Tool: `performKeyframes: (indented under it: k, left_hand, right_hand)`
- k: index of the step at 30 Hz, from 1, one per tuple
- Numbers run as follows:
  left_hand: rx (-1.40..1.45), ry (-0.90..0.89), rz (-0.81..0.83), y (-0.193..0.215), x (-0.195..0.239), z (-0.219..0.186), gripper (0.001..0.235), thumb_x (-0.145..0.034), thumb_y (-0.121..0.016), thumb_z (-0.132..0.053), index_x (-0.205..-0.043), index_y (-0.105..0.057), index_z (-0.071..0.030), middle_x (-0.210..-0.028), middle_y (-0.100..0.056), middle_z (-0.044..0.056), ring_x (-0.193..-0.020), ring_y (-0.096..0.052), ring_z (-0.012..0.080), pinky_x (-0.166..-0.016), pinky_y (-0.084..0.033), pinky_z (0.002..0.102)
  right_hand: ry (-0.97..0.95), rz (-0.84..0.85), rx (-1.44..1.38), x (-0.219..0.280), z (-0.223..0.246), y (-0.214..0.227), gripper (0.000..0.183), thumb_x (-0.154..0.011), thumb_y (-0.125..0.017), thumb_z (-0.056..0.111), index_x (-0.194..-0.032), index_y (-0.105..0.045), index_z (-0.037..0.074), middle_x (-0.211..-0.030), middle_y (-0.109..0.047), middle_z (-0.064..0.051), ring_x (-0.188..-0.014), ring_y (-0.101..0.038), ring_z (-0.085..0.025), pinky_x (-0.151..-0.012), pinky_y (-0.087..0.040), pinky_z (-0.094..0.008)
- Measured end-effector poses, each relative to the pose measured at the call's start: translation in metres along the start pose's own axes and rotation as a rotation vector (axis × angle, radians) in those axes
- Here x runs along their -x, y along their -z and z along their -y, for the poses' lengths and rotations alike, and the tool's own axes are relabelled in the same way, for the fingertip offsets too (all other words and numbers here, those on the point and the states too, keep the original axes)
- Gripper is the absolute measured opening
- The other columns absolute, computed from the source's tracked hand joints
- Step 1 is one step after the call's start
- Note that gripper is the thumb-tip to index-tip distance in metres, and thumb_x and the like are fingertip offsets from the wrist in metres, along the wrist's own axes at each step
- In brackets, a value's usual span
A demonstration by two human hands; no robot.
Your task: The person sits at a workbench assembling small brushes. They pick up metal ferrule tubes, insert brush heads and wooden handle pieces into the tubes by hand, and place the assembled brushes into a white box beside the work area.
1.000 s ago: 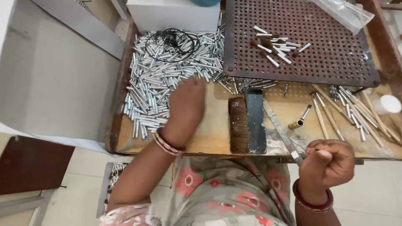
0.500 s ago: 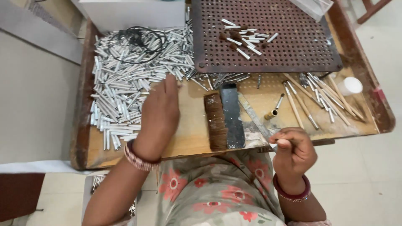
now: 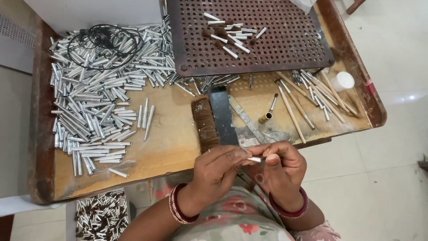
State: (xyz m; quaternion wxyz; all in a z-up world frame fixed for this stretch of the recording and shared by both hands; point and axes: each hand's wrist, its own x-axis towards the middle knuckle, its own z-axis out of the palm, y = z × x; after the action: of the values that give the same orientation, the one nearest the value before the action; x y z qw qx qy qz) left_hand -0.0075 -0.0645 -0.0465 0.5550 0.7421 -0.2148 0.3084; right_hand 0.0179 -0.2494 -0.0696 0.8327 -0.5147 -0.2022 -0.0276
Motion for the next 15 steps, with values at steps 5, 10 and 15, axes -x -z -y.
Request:
performKeyframes:
  k: [5, 10, 15]
  left_hand:
    - [0.03, -0.004, 0.001, 0.0, 0.001, 0.0, 0.028, -0.086, -0.071, 0.012, -0.11, -0.071, 0.0, -0.104, -0.074, 0.014, -0.095, -0.077, 0.0278, -0.082, -0.064, 0.034]
    - [0.037, 0.015, 0.0, 0.0, 0.004, -0.003, 0.026, -0.087, -0.069, 0.014, -0.109, -0.071, 0.001, -0.103, -0.074, 0.014, -0.091, -0.077, 0.0259, -0.079, -0.064, 0.032]
    - [0.055, 0.013, -0.024, 0.002, 0.007, -0.008, 0.024, -0.088, -0.07, 0.013, -0.108, -0.07, 0.001, -0.102, -0.075, 0.014, -0.092, -0.077, 0.0254, -0.079, -0.063, 0.031]
  right_hand:
    - [0.037, -0.001, 0.03, 0.002, -0.002, 0.001, 0.026, -0.107, -0.067, 0.021, -0.106, -0.059, -0.003, -0.108, -0.074, -0.024, -0.1, -0.073, -0.024, -0.096, -0.059, -0.039]
    - [0.078, 0.025, 0.186, 0.007, 0.004, 0.002, 0.026, -0.107, -0.066, 0.023, -0.106, -0.06, -0.002, -0.107, -0.075, -0.023, -0.099, -0.073, -0.022, -0.093, -0.061, -0.036]
    - [0.165, 0.064, 0.38, 0.011, 0.006, 0.001, 0.019, -0.106, -0.065, 0.015, -0.106, -0.06, -0.003, -0.109, -0.075, -0.021, -0.1, -0.074, -0.02, -0.091, -0.061, -0.033]
